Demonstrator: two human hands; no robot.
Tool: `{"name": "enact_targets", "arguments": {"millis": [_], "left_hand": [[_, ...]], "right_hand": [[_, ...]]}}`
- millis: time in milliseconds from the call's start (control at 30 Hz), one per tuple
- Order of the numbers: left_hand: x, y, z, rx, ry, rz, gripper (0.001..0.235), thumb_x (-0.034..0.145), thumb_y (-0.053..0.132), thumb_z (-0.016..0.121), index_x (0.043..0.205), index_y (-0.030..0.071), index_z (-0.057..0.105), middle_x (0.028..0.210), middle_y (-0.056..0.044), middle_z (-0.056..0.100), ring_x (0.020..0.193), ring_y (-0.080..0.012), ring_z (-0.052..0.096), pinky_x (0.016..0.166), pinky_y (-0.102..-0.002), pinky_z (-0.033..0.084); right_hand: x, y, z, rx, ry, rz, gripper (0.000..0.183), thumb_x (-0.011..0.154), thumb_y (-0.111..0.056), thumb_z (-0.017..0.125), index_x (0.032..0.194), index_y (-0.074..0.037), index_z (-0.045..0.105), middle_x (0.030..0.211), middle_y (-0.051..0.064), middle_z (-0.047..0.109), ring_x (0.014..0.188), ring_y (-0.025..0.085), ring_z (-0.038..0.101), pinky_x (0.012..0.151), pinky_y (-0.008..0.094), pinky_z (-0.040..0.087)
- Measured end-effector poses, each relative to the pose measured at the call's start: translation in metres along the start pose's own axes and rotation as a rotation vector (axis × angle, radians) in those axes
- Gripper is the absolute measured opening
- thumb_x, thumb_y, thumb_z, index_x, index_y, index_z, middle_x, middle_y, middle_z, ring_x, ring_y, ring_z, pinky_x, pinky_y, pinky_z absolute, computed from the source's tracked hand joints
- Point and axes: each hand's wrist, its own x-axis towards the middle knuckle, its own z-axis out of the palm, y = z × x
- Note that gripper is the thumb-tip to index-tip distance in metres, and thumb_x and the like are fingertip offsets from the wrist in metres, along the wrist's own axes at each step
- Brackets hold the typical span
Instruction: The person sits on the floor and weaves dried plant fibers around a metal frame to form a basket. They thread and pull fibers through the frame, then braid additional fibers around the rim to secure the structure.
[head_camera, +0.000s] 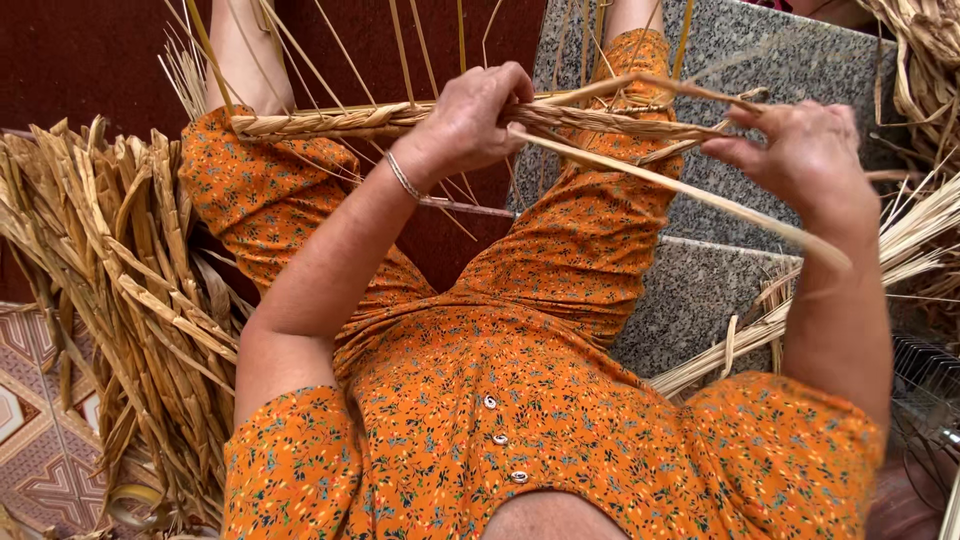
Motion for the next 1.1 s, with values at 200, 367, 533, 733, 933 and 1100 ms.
{"name": "enact_targets", "arguments": {"millis": [200, 367, 533, 733, 933, 1100], "left_hand": [[0.000, 0.015, -0.038, -0.167, 0.037, -0.126, 0.038, 0.085, 0.040, 0.086, 0.091, 0.007, 0.068, 0.091, -0.008, 0.073, 0.082, -0.0140, 0.069, 0.075, -0.028, 0.056], [-0.007, 0.021, -0.034, -0.095, 0.025, -0.100, 0.038, 0.081, 0.041, 0.089, 0.089, 0.010, 0.070, 0.093, -0.008, 0.071, 0.082, -0.0173, 0.067, 0.074, -0.032, 0.058], [-0.029, 0.006, -0.026, 0.105, 0.349, 0.438, 0.038, 0.074, 0.023, 0.093, 0.096, 0.006, 0.068, 0.101, -0.010, 0.060, 0.090, -0.0245, 0.065, 0.079, -0.036, 0.059], [-0.046, 0.004, 0.000, -0.055, 0.472, 0.425, 0.023, 0.090, 0.010, 0.085, 0.099, 0.005, 0.065, 0.107, -0.011, 0.059, 0.092, -0.0225, 0.067, 0.076, -0.034, 0.061], [-0.037, -0.004, 0.003, -0.125, 0.405, 0.370, 0.016, 0.095, 0.006, 0.077, 0.096, 0.005, 0.061, 0.121, -0.019, 0.066, 0.085, -0.0203, 0.074, 0.070, -0.029, 0.065], [-0.005, -0.014, 0.003, -0.070, 0.289, 0.202, 0.019, 0.098, 0.008, 0.075, 0.096, 0.003, 0.058, 0.080, -0.010, 0.072, 0.070, -0.0219, 0.073, 0.065, -0.037, 0.059]], "right_hand": [[-0.080, -0.065, -0.043, 0.166, 0.217, 0.312, 0.041, 0.100, -0.048, 0.074, 0.108, -0.008, 0.079, 0.082, 0.012, 0.076, 0.068, 0.022, 0.069, 0.065, 0.037, 0.054], [-0.032, -0.109, -0.031, 0.754, 0.563, -0.335, 0.020, 0.115, -0.021, 0.069, 0.112, -0.003, 0.078, 0.108, 0.009, 0.077, 0.100, 0.019, 0.074, 0.086, 0.044, 0.061], [0.034, -0.149, 0.004, 0.162, 0.706, -0.434, 0.038, 0.100, -0.041, 0.077, 0.116, -0.006, 0.072, 0.117, 0.006, 0.071, 0.108, 0.028, 0.061, 0.096, 0.047, 0.043], [0.052, -0.155, 0.021, 0.432, 0.450, -0.355, 0.043, 0.098, -0.050, 0.082, 0.096, -0.010, 0.067, 0.083, 0.006, 0.067, 0.078, 0.025, 0.063, 0.080, 0.045, 0.048], [0.078, -0.155, 0.036, 0.358, 0.560, -0.345, 0.037, 0.102, -0.042, 0.080, 0.088, -0.012, 0.063, 0.074, 0.001, 0.064, 0.062, 0.018, 0.063, 0.057, 0.036, 0.050], [0.075, -0.163, 0.048, 0.223, 0.377, -0.231, 0.046, 0.103, -0.048, 0.078, 0.082, -0.010, 0.063, 0.059, 0.003, 0.063, 0.044, 0.019, 0.058, 0.046, 0.038, 0.048]]}}
